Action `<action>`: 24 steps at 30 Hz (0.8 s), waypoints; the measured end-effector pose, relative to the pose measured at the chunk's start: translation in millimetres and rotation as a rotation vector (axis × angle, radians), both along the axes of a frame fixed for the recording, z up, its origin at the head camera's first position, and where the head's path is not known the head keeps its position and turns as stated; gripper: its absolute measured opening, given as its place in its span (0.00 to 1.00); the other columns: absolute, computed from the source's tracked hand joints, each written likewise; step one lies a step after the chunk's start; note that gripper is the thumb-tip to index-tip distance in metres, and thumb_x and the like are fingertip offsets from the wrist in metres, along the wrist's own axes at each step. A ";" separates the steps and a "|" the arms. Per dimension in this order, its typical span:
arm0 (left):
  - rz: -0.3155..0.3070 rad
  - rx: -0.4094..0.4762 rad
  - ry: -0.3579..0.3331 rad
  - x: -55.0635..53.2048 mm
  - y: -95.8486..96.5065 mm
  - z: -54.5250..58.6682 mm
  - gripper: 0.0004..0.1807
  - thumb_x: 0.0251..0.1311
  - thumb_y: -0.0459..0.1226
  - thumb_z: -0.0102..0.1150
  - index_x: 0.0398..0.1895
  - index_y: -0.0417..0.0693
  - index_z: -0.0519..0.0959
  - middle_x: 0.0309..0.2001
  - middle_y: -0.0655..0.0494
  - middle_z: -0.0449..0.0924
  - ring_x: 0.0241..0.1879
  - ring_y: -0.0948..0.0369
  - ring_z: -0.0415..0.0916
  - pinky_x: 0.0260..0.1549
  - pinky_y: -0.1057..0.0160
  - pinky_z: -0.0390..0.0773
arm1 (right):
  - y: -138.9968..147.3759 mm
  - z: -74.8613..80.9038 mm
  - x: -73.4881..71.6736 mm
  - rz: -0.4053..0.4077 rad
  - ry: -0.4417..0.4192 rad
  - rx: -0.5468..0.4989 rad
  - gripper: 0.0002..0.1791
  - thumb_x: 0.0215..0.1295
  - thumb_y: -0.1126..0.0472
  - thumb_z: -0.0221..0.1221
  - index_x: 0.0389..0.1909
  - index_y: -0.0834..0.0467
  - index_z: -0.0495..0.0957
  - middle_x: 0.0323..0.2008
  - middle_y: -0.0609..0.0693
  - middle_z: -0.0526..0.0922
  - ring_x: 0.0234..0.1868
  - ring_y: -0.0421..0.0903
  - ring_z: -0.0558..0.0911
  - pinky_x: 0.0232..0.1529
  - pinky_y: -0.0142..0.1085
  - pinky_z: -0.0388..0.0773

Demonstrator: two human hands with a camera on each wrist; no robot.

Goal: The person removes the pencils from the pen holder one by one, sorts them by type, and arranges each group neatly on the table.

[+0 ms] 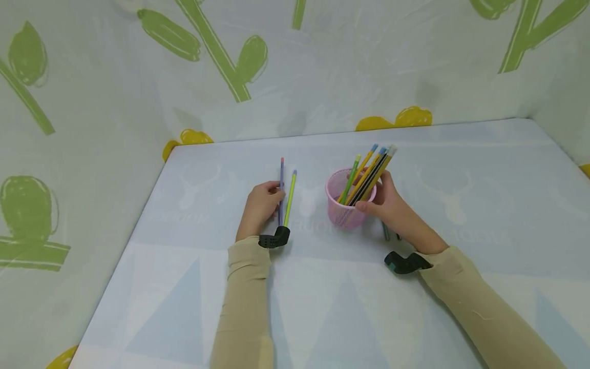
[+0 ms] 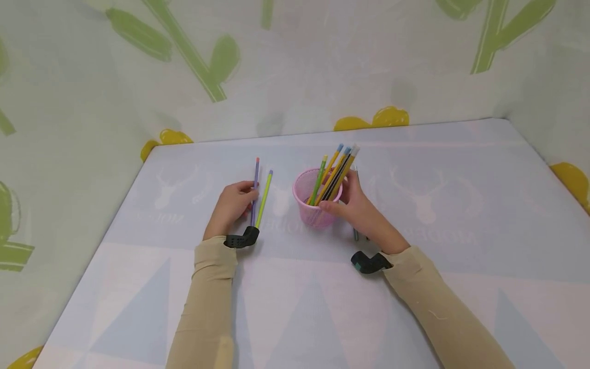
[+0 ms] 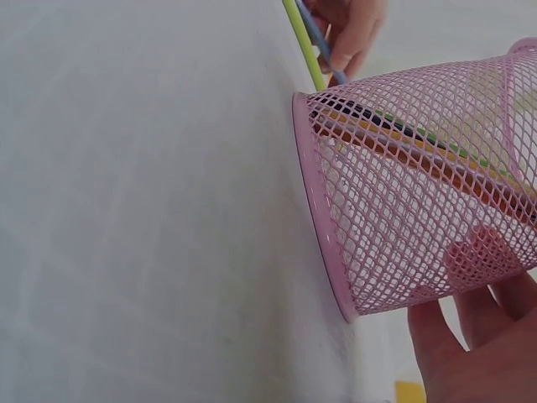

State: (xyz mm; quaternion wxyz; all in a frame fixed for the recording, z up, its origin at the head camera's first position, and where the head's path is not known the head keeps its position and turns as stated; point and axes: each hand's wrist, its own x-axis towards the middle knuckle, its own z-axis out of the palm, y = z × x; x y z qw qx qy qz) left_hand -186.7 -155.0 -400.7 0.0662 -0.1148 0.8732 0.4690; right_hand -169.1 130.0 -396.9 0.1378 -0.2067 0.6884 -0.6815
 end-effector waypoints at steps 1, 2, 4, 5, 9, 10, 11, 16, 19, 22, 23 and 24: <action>-0.016 -0.021 0.004 -0.1 0.2 0.4 0.21 0.56 0.39 0.51 0.56 0.51 0.71 0.38 0.57 0.74 0.21 0.63 0.69 0.16 0.70 0.71 | 0.2 0.3 -0.1 -0.001 -0.004 0.004 0.44 0.59 0.67 0.55 0.65 0.46 0.34 0.65 0.51 0.48 0.63 0.48 0.58 0.57 0.33 0.60; -0.032 -0.041 0.007 0.1 0.3 0.7 0.21 0.57 0.39 0.51 0.56 0.51 0.71 0.38 0.57 0.73 0.21 0.63 0.69 0.17 0.69 0.71 | 0.6 0.6 -0.2 0.000 -0.007 0.009 0.44 0.59 0.67 0.55 0.65 0.46 0.35 0.65 0.51 0.49 0.63 0.48 0.58 0.58 0.35 0.59; -0.056 -0.069 0.011 0.3 0.3 0.8 0.22 0.57 0.39 0.51 0.57 0.51 0.70 0.37 0.57 0.72 0.19 0.63 0.68 0.17 0.69 0.72 | 1.1 0.5 -0.3 0.002 -0.009 0.023 0.42 0.59 0.66 0.55 0.65 0.47 0.37 0.65 0.50 0.49 0.63 0.47 0.57 0.60 0.39 0.57; -0.066 -0.083 0.015 0.4 0.3 0.6 0.22 0.57 0.38 0.51 0.57 0.52 0.70 0.37 0.57 0.72 0.19 0.64 0.68 0.17 0.69 0.72 | 1.1 0.3 -0.4 0.003 -0.010 0.028 0.42 0.59 0.66 0.55 0.65 0.47 0.38 0.65 0.50 0.49 0.63 0.47 0.57 0.60 0.41 0.55; -0.077 -0.101 0.023 0.3 0.5 -0.3 0.22 0.57 0.37 0.51 0.57 0.53 0.70 0.36 0.57 0.72 0.18 0.64 0.68 0.18 0.69 0.73 | 1.2 -1.0 -1.0 0.009 0.003 0.035 0.42 0.59 0.66 0.55 0.65 0.44 0.39 0.66 0.46 0.46 0.65 0.47 0.54 0.61 0.46 0.53; -0.072 -0.100 0.024 0.2 0.9 -0.5 0.22 0.57 0.37 0.51 0.57 0.53 0.70 0.36 0.57 0.72 0.19 0.64 0.69 0.18 0.69 0.74 | 1.3 -1.0 -1.0 0.011 0.008 0.034 0.42 0.60 0.67 0.55 0.66 0.43 0.39 0.66 0.45 0.46 0.65 0.47 0.54 0.61 0.46 0.53; -0.069 -0.103 0.027 0.0 1.2 -0.5 0.22 0.57 0.38 0.50 0.58 0.54 0.70 0.36 0.57 0.72 0.19 0.64 0.69 0.18 0.68 0.73 | 1.4 -0.9 -1.0 0.012 0.010 0.034 0.42 0.60 0.67 0.54 0.66 0.42 0.39 0.66 0.45 0.46 0.64 0.47 0.55 0.61 0.46 0.53; -0.040 -0.135 0.027 -0.9 1.3 -1.1 0.23 0.60 0.45 0.48 0.60 0.59 0.67 0.40 0.59 0.71 0.22 0.62 0.70 0.18 0.68 0.71 | 1.6 0.9 -0.5 0.027 0.023 0.034 0.42 0.60 0.67 0.54 0.66 0.40 0.39 0.65 0.45 0.48 0.64 0.47 0.56 0.60 0.46 0.54; -0.027 -0.145 0.028 -1.0 0.8 -1.4 0.23 0.60 0.48 0.46 0.61 0.62 0.65 0.42 0.58 0.71 0.24 0.60 0.71 0.20 0.66 0.71 | 0.6 4.7 1.9 0.034 0.020 0.034 0.42 0.60 0.68 0.53 0.66 0.41 0.40 0.65 0.45 0.48 0.64 0.47 0.55 0.61 0.47 0.53; -0.008 -0.142 0.050 -0.9 1.4 -1.2 0.23 0.60 0.50 0.46 0.59 0.63 0.66 0.42 0.58 0.71 0.30 0.59 0.71 0.25 0.64 0.71 | -1.0 11.2 6.3 0.033 0.015 0.039 0.42 0.60 0.69 0.52 0.66 0.43 0.39 0.65 0.45 0.47 0.64 0.47 0.54 0.61 0.47 0.52; -0.006 -0.136 0.062 -0.7 1.9 -1.0 0.22 0.60 0.50 0.45 0.59 0.64 0.67 0.41 0.58 0.71 0.31 0.59 0.70 0.27 0.63 0.70 | -1.5 13.3 7.8 0.032 0.014 0.039 0.42 0.60 0.70 0.52 0.67 0.43 0.39 0.65 0.46 0.47 0.64 0.48 0.54 0.61 0.48 0.51; -0.006 -0.131 0.078 -0.7 2.6 -0.5 0.22 0.60 0.51 0.45 0.58 0.64 0.68 0.41 0.58 0.71 0.32 0.59 0.70 0.28 0.63 0.70 | -1.9 15.3 9.1 0.032 0.016 0.039 0.42 0.60 0.70 0.52 0.67 0.44 0.39 0.65 0.46 0.47 0.65 0.48 0.53 0.61 0.48 0.51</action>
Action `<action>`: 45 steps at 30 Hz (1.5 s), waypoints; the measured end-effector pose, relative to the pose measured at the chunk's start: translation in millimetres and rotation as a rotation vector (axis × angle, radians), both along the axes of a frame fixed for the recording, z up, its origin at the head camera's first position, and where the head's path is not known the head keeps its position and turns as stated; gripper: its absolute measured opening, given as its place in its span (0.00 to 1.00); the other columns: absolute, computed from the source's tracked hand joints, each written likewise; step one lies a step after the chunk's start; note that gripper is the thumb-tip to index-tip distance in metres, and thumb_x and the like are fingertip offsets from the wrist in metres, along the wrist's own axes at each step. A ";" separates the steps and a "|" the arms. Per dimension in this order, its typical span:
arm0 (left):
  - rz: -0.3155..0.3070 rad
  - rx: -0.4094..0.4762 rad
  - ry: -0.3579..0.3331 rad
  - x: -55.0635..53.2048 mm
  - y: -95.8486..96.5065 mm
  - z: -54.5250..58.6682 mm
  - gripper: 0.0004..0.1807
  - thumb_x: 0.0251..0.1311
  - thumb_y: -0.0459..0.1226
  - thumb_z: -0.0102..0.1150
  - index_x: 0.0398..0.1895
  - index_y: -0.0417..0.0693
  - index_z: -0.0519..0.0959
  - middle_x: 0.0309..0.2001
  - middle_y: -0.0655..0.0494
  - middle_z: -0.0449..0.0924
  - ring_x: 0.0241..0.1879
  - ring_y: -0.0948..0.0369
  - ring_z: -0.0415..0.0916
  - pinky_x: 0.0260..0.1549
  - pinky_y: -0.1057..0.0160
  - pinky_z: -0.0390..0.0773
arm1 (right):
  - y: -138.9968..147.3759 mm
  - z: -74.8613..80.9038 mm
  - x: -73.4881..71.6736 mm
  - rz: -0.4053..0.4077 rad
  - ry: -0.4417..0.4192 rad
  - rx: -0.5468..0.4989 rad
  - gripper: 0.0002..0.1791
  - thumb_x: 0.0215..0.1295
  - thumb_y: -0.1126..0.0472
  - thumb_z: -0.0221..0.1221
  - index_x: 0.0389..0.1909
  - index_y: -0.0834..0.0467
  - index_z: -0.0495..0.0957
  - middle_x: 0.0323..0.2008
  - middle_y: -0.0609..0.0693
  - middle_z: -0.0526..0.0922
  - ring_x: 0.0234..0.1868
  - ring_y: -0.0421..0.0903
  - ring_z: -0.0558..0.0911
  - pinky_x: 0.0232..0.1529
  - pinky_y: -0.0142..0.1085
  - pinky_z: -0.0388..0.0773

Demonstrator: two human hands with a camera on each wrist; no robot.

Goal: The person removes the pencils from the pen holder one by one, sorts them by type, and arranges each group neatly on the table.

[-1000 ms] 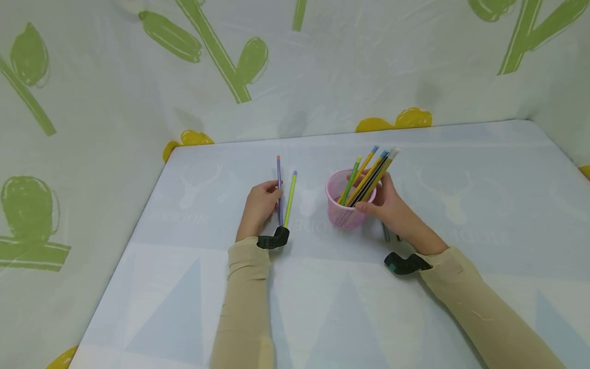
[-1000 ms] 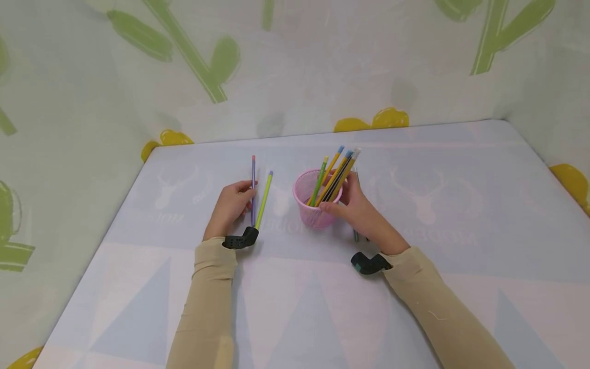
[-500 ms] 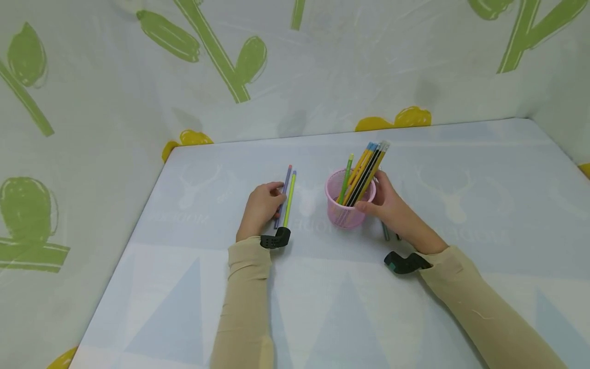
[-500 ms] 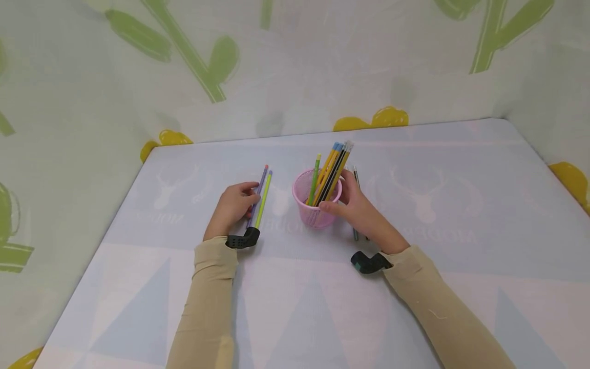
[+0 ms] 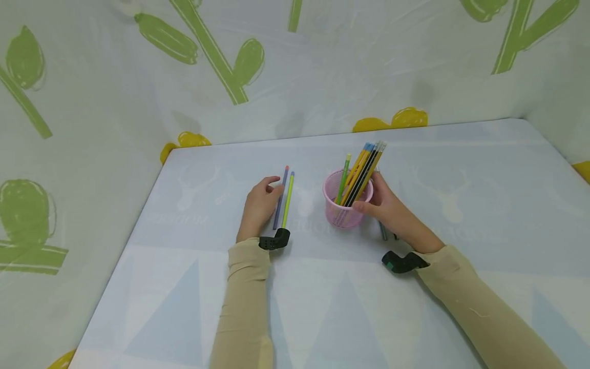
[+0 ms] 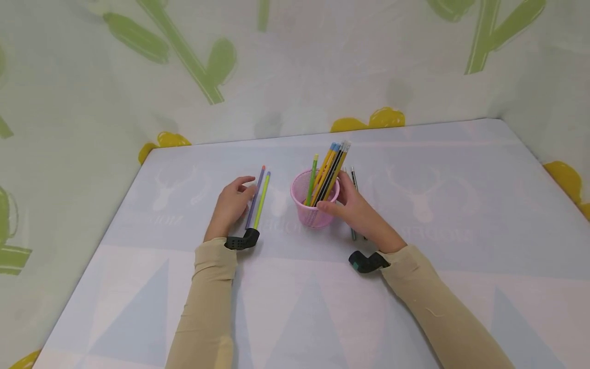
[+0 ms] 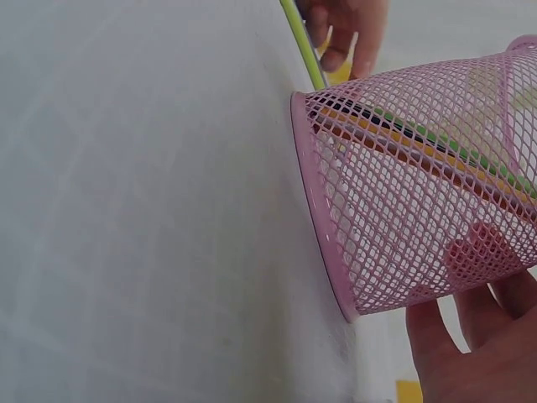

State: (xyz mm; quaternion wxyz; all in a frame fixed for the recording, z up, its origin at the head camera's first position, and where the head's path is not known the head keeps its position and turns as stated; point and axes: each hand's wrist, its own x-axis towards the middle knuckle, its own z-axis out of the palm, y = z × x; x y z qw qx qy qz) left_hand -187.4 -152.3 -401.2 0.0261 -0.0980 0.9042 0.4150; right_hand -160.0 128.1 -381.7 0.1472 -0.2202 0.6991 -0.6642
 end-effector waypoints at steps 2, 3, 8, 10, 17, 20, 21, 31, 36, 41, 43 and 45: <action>-0.009 0.025 0.035 0.3 2.0 1.1 0.20 0.60 0.51 0.45 0.55 0.63 0.71 0.38 0.57 0.71 0.32 0.59 0.68 0.28 0.63 0.69 | -0.8 2.9 2.0 -0.003 0.005 0.007 0.42 0.60 0.70 0.51 0.67 0.45 0.38 0.66 0.47 0.46 0.65 0.49 0.53 0.61 0.48 0.51; -0.022 0.055 0.050 0.5 3.3 1.7 0.19 0.60 0.51 0.45 0.54 0.63 0.72 0.37 0.56 0.72 0.31 0.58 0.68 0.26 0.63 0.69 | -0.9 3.6 2.6 -0.005 0.005 0.010 0.43 0.60 0.70 0.51 0.67 0.45 0.37 0.66 0.47 0.45 0.65 0.49 0.53 0.61 0.48 0.51; -0.106 0.256 0.111 2.0 11.0 5.3 0.18 0.61 0.49 0.47 0.51 0.57 0.75 0.33 0.50 0.74 0.22 0.55 0.70 0.17 0.64 0.71 | -1.4 4.4 4.5 -0.006 -0.004 0.032 0.43 0.61 0.68 0.51 0.68 0.43 0.35 0.67 0.46 0.43 0.65 0.48 0.53 0.62 0.46 0.51; -0.129 0.319 0.125 2.3 14.3 6.1 0.18 0.61 0.48 0.48 0.51 0.54 0.75 0.33 0.48 0.75 0.23 0.53 0.71 0.17 0.62 0.73 | -1.4 4.2 4.7 -0.005 -0.010 0.039 0.43 0.61 0.68 0.51 0.68 0.43 0.35 0.67 0.46 0.44 0.64 0.48 0.54 0.62 0.46 0.52; -0.211 0.364 0.148 0.1 27.4 5.2 0.21 0.59 0.52 0.48 0.52 0.53 0.74 0.35 0.50 0.75 0.27 0.53 0.75 0.23 0.61 0.77 | -0.5 3.4 4.0 -0.012 -0.009 0.054 0.42 0.62 0.66 0.51 0.68 0.42 0.37 0.66 0.46 0.46 0.64 0.48 0.55 0.61 0.45 0.52; -0.253 0.377 0.150 0.4 32.3 4.7 0.24 0.58 0.54 0.48 0.52 0.53 0.74 0.38 0.50 0.76 0.32 0.57 0.76 0.29 0.61 0.78 | -0.3 1.7 3.5 -0.012 -0.008 0.054 0.42 0.62 0.66 0.51 0.68 0.41 0.36 0.67 0.45 0.45 0.65 0.47 0.54 0.61 0.45 0.52; -0.271 0.379 0.143 2.7 34.3 8.8 0.24 0.59 0.54 0.47 0.53 0.52 0.73 0.40 0.50 0.76 0.35 0.58 0.76 0.32 0.61 0.77 | -0.4 1.8 3.9 -0.011 -0.006 0.054 0.42 0.62 0.67 0.51 0.68 0.41 0.36 0.67 0.45 0.45 0.65 0.47 0.54 0.62 0.45 0.52; -0.417 0.351 0.147 3.1 53.1 4.6 0.30 0.57 0.62 0.40 0.56 0.56 0.70 0.52 0.60 0.72 0.50 0.64 0.69 0.51 0.61 0.68 | 2.4 -10.8 -4.1 -0.034 -0.017 0.041 0.43 0.60 0.66 0.54 0.68 0.43 0.39 0.66 0.45 0.48 0.64 0.49 0.56 0.61 0.48 0.53; -0.439 0.328 0.147 5.1 65.6 3.2 0.31 0.57 0.63 0.37 0.59 0.61 0.67 0.57 0.64 0.67 0.57 0.65 0.61 0.56 0.56 0.60 | 3.7 -17.3 -6.8 -0.038 -0.004 0.059 0.43 0.60 0.61 0.55 0.67 0.37 0.40 0.65 0.43 0.50 0.63 0.48 0.58 0.60 0.48 0.55; -0.486 0.338 0.136 7.1 75.0 3.9 0.29 0.59 0.61 0.36 0.62 0.65 0.62 0.59 0.65 0.64 0.60 0.65 0.57 0.58 0.52 0.56 | 4.0 -18.4 -7.6 -0.036 0.026 0.047 0.42 0.60 0.62 0.55 0.67 0.36 0.41 0.65 0.44 0.51 0.63 0.49 0.58 0.60 0.48 0.55; -0.505 0.365 0.127 9.2 77.7 5.3 0.31 0.58 0.63 0.36 0.63 0.65 0.59 0.61 0.64 0.62 0.61 0.65 0.56 0.59 0.51 0.55 | 4.0 -18.8 -7.6 -0.034 0.028 0.042 0.42 0.60 0.62 0.55 0.67 0.36 0.41 0.65 0.44 0.51 0.63 0.49 0.58 0.60 0.48 0.54; -0.519 0.403 0.127 12.7 80.4 9.0 0.35 0.56 0.65 0.37 0.65 0.62 0.57 0.62 0.61 0.60 0.62 0.63 0.55 0.59 0.51 0.53 | 4.0 -19.0 -7.7 -0.032 0.025 0.043 0.43 0.60 0.62 0.56 0.67 0.36 0.41 0.65 0.43 0.50 0.64 0.48 0.57 0.61 0.48 0.54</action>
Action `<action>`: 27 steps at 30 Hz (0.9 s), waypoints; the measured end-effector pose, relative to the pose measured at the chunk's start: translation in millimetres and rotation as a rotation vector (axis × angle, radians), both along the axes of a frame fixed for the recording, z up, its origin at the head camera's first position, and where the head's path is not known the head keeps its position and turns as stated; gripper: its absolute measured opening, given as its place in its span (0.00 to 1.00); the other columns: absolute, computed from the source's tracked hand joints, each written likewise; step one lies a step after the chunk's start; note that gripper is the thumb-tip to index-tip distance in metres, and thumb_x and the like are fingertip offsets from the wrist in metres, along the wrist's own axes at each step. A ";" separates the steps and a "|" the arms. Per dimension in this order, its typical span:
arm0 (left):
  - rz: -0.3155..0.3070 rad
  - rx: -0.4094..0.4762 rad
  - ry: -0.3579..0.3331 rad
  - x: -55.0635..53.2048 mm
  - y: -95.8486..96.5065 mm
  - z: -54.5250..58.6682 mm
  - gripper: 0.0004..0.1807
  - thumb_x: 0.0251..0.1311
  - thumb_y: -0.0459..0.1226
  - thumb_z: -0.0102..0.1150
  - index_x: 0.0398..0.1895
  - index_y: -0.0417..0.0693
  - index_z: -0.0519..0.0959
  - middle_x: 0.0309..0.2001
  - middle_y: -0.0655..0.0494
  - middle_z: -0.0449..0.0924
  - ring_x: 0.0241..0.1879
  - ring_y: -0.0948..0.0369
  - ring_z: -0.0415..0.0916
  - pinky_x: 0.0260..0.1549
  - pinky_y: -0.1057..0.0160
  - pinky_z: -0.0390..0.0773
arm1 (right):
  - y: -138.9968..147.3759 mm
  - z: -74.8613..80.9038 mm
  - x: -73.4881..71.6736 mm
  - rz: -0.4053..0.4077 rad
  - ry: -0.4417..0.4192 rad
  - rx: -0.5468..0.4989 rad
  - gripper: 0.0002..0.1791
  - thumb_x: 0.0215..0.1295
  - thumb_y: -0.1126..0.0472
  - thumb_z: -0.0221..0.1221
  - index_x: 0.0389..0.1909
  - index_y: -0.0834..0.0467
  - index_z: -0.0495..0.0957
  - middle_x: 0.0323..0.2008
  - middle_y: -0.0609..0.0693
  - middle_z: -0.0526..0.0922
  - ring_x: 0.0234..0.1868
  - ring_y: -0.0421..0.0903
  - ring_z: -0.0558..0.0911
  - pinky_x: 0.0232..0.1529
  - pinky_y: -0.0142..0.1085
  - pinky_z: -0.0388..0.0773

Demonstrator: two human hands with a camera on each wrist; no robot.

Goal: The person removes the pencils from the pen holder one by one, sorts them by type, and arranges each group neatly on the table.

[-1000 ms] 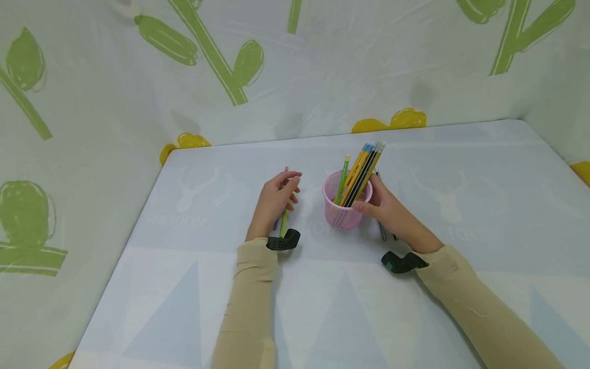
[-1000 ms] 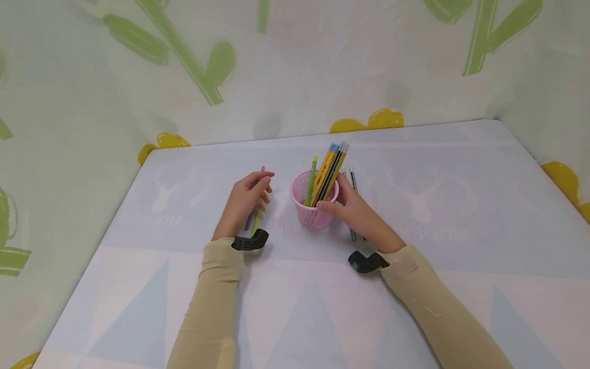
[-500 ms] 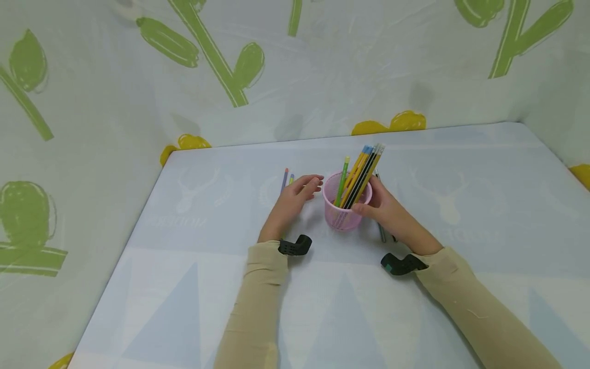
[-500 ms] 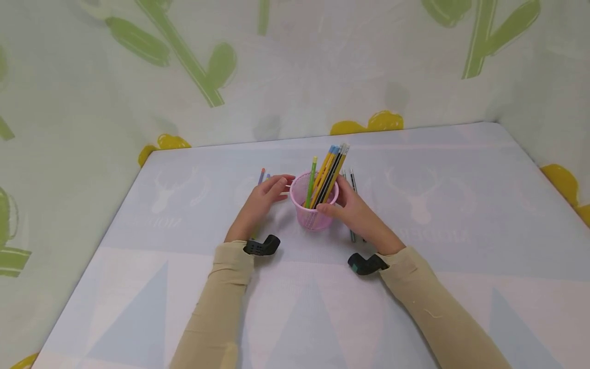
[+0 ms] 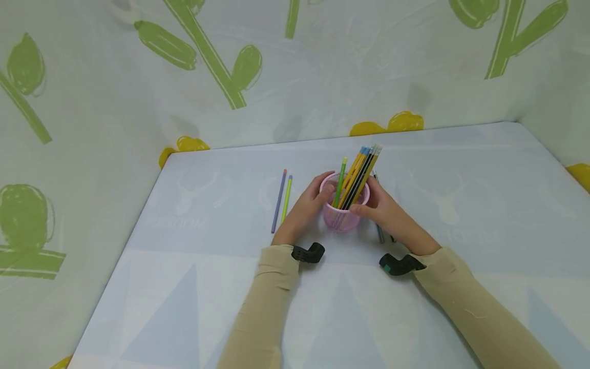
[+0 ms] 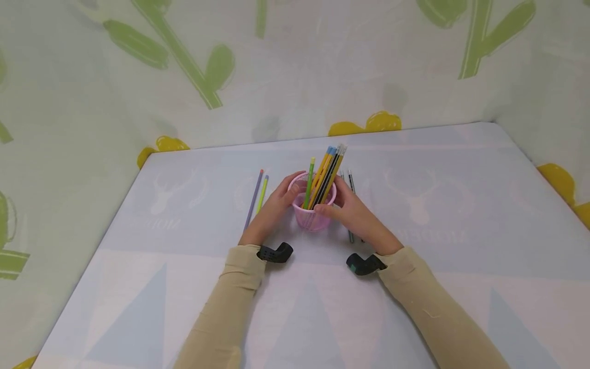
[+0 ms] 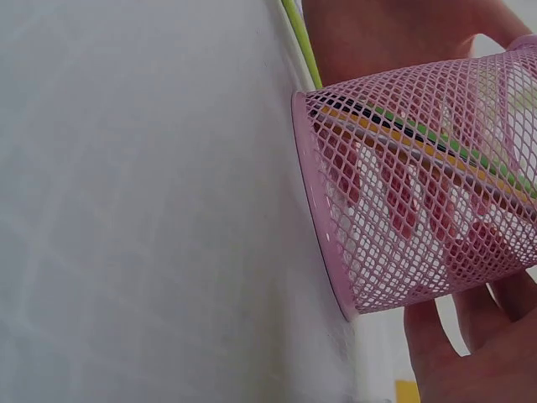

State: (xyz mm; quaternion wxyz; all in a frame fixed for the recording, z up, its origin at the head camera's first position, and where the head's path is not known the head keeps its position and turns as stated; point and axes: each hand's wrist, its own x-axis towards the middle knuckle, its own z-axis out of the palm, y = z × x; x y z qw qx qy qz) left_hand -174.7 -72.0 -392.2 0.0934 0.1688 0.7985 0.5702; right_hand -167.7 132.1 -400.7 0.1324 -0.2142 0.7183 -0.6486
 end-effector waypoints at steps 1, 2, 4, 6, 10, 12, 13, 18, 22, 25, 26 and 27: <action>-0.009 0.018 0.001 2.3 1.3 2.6 0.37 0.54 0.66 0.37 0.65 0.60 0.56 0.63 0.59 0.59 0.63 0.62 0.54 0.60 0.51 0.52 | -0.1 -0.3 -0.1 0.000 -0.001 0.000 0.43 0.60 0.62 0.56 0.67 0.36 0.41 0.65 0.43 0.50 0.64 0.47 0.56 0.61 0.48 0.54; -0.015 0.032 0.005 4.6 2.7 5.4 0.39 0.54 0.66 0.37 0.66 0.58 0.55 0.63 0.56 0.59 0.63 0.60 0.54 0.60 0.51 0.52 | 0.0 -0.6 -0.2 0.000 -0.001 0.000 0.43 0.59 0.62 0.56 0.67 0.36 0.41 0.65 0.43 0.49 0.64 0.47 0.56 0.61 0.48 0.54; -0.028 0.056 0.014 9.1 5.6 10.7 0.39 0.57 0.64 0.37 0.67 0.54 0.53 0.64 0.52 0.58 0.63 0.59 0.53 0.60 0.51 0.52 | 0.2 -0.9 -0.2 -0.001 -0.001 0.000 0.43 0.59 0.62 0.56 0.67 0.36 0.41 0.65 0.43 0.49 0.64 0.48 0.56 0.61 0.48 0.54; -0.050 0.085 0.018 12.3 8.3 14.1 0.35 0.61 0.58 0.36 0.67 0.50 0.52 0.63 0.49 0.58 0.63 0.58 0.54 0.60 0.53 0.52 | 0.6 -0.8 -0.2 -0.006 0.000 0.003 0.42 0.59 0.61 0.56 0.67 0.36 0.41 0.65 0.43 0.50 0.63 0.48 0.57 0.60 0.48 0.55; -0.087 0.148 -0.032 14.0 10.4 11.7 0.31 0.62 0.47 0.38 0.67 0.47 0.51 0.63 0.51 0.58 0.62 0.62 0.55 0.60 0.60 0.54 | 1.4 -0.4 -0.5 0.006 -0.008 0.012 0.42 0.59 0.61 0.56 0.67 0.37 0.42 0.65 0.44 0.51 0.62 0.49 0.59 0.59 0.48 0.57; -0.100 0.180 -0.059 10.1 10.5 4.4 0.31 0.61 0.46 0.39 0.67 0.48 0.51 0.63 0.52 0.58 0.61 0.63 0.56 0.59 0.62 0.54 | 2.0 0.2 -1.0 0.020 -0.005 0.016 0.42 0.60 0.61 0.56 0.67 0.37 0.41 0.65 0.45 0.50 0.62 0.49 0.60 0.59 0.47 0.57; -0.105 0.198 -0.069 7.5 10.5 0.1 0.31 0.61 0.46 0.40 0.67 0.49 0.51 0.63 0.53 0.58 0.61 0.63 0.56 0.59 0.62 0.55 | 2.5 0.4 -1.3 0.029 -0.001 0.014 0.42 0.60 0.61 0.56 0.67 0.38 0.41 0.65 0.45 0.50 0.62 0.49 0.60 0.59 0.47 0.58; -0.104 0.217 -0.056 -4.4 9.6 -19.6 0.31 0.60 0.50 0.43 0.67 0.56 0.52 0.62 0.58 0.59 0.60 0.65 0.57 0.59 0.62 0.55 | 5.4 4.4 -1.0 0.018 0.021 0.068 0.37 0.64 0.58 0.50 0.67 0.36 0.41 0.67 0.45 0.48 0.65 0.47 0.55 0.60 0.49 0.54; -0.079 0.168 -0.062 -3.3 7.2 -21.4 0.32 0.58 0.52 0.44 0.66 0.62 0.53 0.61 0.62 0.60 0.59 0.67 0.58 0.59 0.61 0.55 | 7.5 6.8 1.7 -0.056 0.014 0.138 0.30 0.68 0.51 0.44 0.68 0.39 0.45 0.67 0.46 0.50 0.66 0.47 0.49 0.61 0.53 0.50; -0.081 0.158 -0.077 1.8 5.5 -13.9 0.33 0.56 0.51 0.46 0.66 0.62 0.53 0.61 0.61 0.61 0.59 0.67 0.58 0.59 0.60 0.55 | 6.9 8.1 3.1 -0.141 0.025 0.151 0.28 0.67 0.46 0.43 0.66 0.46 0.55 0.61 0.51 0.63 0.61 0.48 0.58 0.60 0.53 0.53; -0.082 0.155 -0.076 3.6 5.1 -10.8 0.34 0.56 0.53 0.46 0.66 0.61 0.54 0.61 0.61 0.61 0.59 0.67 0.59 0.59 0.60 0.55 | 6.3 8.8 3.3 -0.173 0.030 0.150 0.27 0.66 0.45 0.44 0.64 0.49 0.59 0.57 0.52 0.67 0.58 0.48 0.62 0.59 0.52 0.55; -0.088 0.156 -0.073 5.2 4.9 -7.5 0.35 0.55 0.55 0.47 0.66 0.61 0.54 0.61 0.60 0.62 0.59 0.66 0.59 0.59 0.60 0.56 | 5.6 9.5 3.4 -0.202 0.035 0.141 0.26 0.65 0.44 0.45 0.62 0.51 0.63 0.53 0.52 0.70 0.55 0.47 0.65 0.58 0.50 0.57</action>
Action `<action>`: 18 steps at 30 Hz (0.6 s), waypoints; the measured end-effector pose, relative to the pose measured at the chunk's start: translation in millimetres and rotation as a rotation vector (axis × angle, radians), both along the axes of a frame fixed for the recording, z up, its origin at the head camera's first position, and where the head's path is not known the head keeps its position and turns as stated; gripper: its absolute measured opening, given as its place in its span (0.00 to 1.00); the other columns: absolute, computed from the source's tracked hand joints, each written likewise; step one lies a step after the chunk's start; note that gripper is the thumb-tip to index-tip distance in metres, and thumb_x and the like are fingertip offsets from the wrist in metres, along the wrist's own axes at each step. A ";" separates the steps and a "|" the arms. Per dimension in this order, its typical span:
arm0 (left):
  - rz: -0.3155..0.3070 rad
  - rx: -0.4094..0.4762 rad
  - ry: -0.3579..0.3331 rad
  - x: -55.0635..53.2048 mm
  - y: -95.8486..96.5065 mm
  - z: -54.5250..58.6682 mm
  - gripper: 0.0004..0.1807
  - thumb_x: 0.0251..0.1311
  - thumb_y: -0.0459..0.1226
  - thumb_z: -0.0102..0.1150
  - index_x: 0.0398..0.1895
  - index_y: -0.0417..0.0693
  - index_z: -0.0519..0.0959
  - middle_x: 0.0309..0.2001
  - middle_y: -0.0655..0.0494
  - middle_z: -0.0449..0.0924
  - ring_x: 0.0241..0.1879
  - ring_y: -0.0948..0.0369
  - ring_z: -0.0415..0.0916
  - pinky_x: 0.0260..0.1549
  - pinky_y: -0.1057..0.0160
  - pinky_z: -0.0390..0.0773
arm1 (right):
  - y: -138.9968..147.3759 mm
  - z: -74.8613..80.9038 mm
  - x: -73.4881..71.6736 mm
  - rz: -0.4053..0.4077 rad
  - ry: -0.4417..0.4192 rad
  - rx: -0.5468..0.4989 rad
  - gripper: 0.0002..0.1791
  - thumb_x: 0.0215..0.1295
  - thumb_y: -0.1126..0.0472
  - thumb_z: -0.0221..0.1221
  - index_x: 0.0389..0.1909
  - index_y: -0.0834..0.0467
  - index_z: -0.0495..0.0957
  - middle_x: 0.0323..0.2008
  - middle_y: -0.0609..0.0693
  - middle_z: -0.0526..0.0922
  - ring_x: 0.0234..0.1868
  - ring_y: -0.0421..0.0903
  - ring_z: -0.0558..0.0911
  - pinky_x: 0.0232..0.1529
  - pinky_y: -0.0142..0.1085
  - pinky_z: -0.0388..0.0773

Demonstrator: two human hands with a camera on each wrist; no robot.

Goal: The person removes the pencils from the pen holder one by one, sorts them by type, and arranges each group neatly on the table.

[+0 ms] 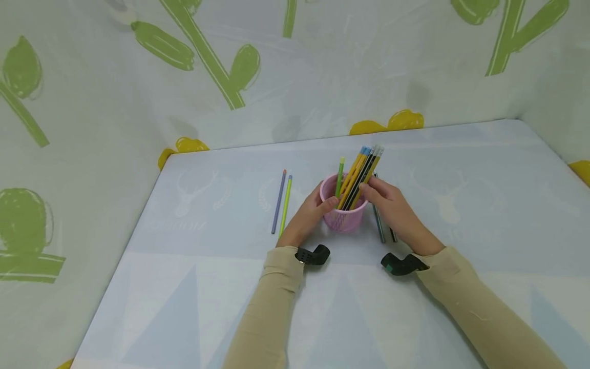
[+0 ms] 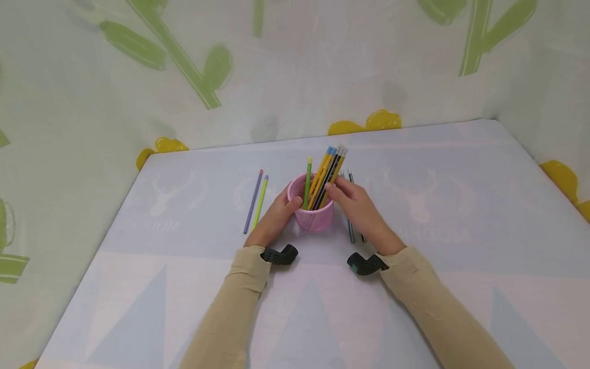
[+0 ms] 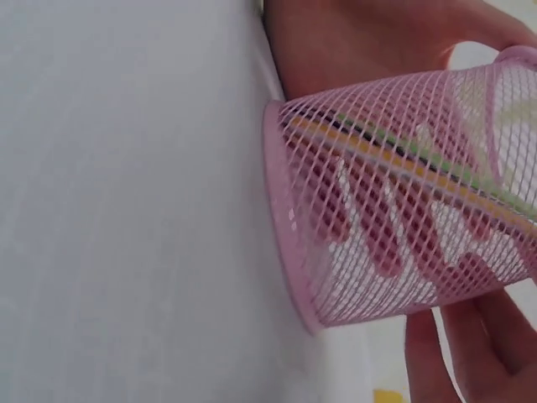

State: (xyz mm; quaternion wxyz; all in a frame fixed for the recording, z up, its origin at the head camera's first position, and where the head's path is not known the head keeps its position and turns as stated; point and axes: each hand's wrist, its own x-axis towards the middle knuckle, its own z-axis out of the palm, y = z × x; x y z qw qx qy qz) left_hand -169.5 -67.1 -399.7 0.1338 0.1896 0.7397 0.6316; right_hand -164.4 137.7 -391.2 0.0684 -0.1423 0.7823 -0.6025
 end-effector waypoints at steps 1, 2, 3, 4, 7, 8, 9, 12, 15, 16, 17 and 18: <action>-0.006 0.005 0.002 1.7 -0.1 2.8 0.36 0.54 0.58 0.48 0.66 0.60 0.54 0.61 0.60 0.62 0.59 0.66 0.59 0.59 0.60 0.56 | -0.9 0.6 0.3 -0.028 0.008 -0.004 0.26 0.64 0.44 0.46 0.59 0.52 0.66 0.50 0.52 0.73 0.52 0.46 0.67 0.57 0.49 0.59; -0.009 0.010 0.008 3.1 -0.1 5.0 0.38 0.52 0.60 0.48 0.66 0.59 0.55 0.61 0.60 0.62 0.59 0.66 0.59 0.59 0.60 0.56 | -1.7 1.2 0.4 -0.051 0.014 -0.005 0.25 0.63 0.43 0.47 0.56 0.53 0.69 0.47 0.51 0.74 0.50 0.46 0.68 0.57 0.48 0.60; -0.013 0.009 0.015 3.9 -0.2 6.3 0.41 0.50 0.64 0.48 0.66 0.59 0.55 0.61 0.60 0.62 0.59 0.65 0.59 0.59 0.61 0.57 | -2.6 1.7 0.8 -0.071 0.016 -0.007 0.25 0.63 0.43 0.48 0.53 0.54 0.71 0.45 0.51 0.75 0.49 0.45 0.68 0.56 0.47 0.61; -0.013 0.002 0.022 4.4 0.2 7.6 0.44 0.47 0.66 0.48 0.66 0.58 0.55 0.61 0.60 0.62 0.59 0.65 0.60 0.58 0.61 0.57 | -2.7 2.6 1.2 -0.086 0.021 -0.006 0.25 0.62 0.43 0.49 0.51 0.55 0.72 0.45 0.51 0.75 0.48 0.43 0.69 0.56 0.46 0.61; 0.001 -0.032 0.016 5.7 0.7 9.9 0.51 0.39 0.72 0.47 0.66 0.58 0.55 0.62 0.59 0.60 0.60 0.65 0.58 0.59 0.60 0.56 | -2.1 4.2 3.0 -0.119 0.018 -0.005 0.25 0.61 0.42 0.49 0.50 0.56 0.74 0.45 0.51 0.77 0.50 0.42 0.69 0.56 0.46 0.61; 0.007 -0.044 0.012 6.0 0.6 10.0 0.52 0.37 0.73 0.47 0.66 0.57 0.55 0.62 0.59 0.60 0.60 0.65 0.58 0.59 0.60 0.56 | -1.6 4.6 3.6 -0.131 0.017 -0.006 0.25 0.61 0.42 0.49 0.49 0.56 0.75 0.45 0.51 0.77 0.50 0.43 0.69 0.56 0.46 0.61; 0.012 -0.055 0.007 6.3 0.4 10.0 0.53 0.37 0.73 0.46 0.66 0.57 0.54 0.63 0.58 0.60 0.60 0.65 0.58 0.59 0.60 0.56 | -1.2 5.3 4.3 -0.141 0.017 -0.008 0.25 0.61 0.42 0.50 0.49 0.57 0.75 0.45 0.51 0.77 0.51 0.43 0.70 0.56 0.46 0.61; 0.014 -0.051 -0.002 6.2 0.1 9.9 0.50 0.41 0.71 0.48 0.67 0.57 0.53 0.63 0.58 0.59 0.61 0.65 0.56 0.59 0.61 0.54 | 0.2 8.1 5.9 -0.175 0.034 -0.025 0.25 0.61 0.42 0.50 0.48 0.57 0.76 0.46 0.50 0.78 0.51 0.43 0.71 0.56 0.45 0.62; 0.010 -0.049 0.006 5.8 -0.4 10.1 0.42 0.50 0.64 0.47 0.67 0.58 0.53 0.63 0.58 0.59 0.61 0.65 0.56 0.59 0.60 0.54 | 1.0 10.7 5.5 -0.216 0.076 -0.050 0.24 0.61 0.43 0.50 0.44 0.59 0.78 0.43 0.49 0.79 0.45 0.43 0.75 0.53 0.43 0.66; 0.010 -0.050 0.007 5.8 -0.6 10.1 0.42 0.51 0.63 0.47 0.67 0.58 0.53 0.63 0.58 0.59 0.61 0.65 0.56 0.59 0.60 0.54 | 1.6 11.2 5.2 -0.232 0.091 -0.062 0.24 0.61 0.43 0.50 0.44 0.59 0.78 0.43 0.49 0.79 0.44 0.43 0.76 0.52 0.43 0.66; 0.010 -0.050 0.009 6.0 -1.0 10.1 0.42 0.51 0.63 0.47 0.67 0.58 0.53 0.63 0.58 0.59 0.61 0.65 0.56 0.59 0.60 0.54 | 2.3 11.6 4.7 -0.249 0.105 -0.075 0.24 0.62 0.44 0.50 0.44 0.60 0.78 0.42 0.50 0.79 0.42 0.44 0.77 0.51 0.42 0.67; 0.011 -0.053 0.010 6.3 -1.3 10.2 0.42 0.51 0.64 0.46 0.67 0.57 0.53 0.62 0.58 0.60 0.61 0.65 0.56 0.59 0.60 0.55 | 3.3 12.0 4.1 -0.264 0.119 -0.088 0.24 0.62 0.45 0.50 0.44 0.60 0.78 0.42 0.49 0.79 0.41 0.44 0.78 0.51 0.41 0.68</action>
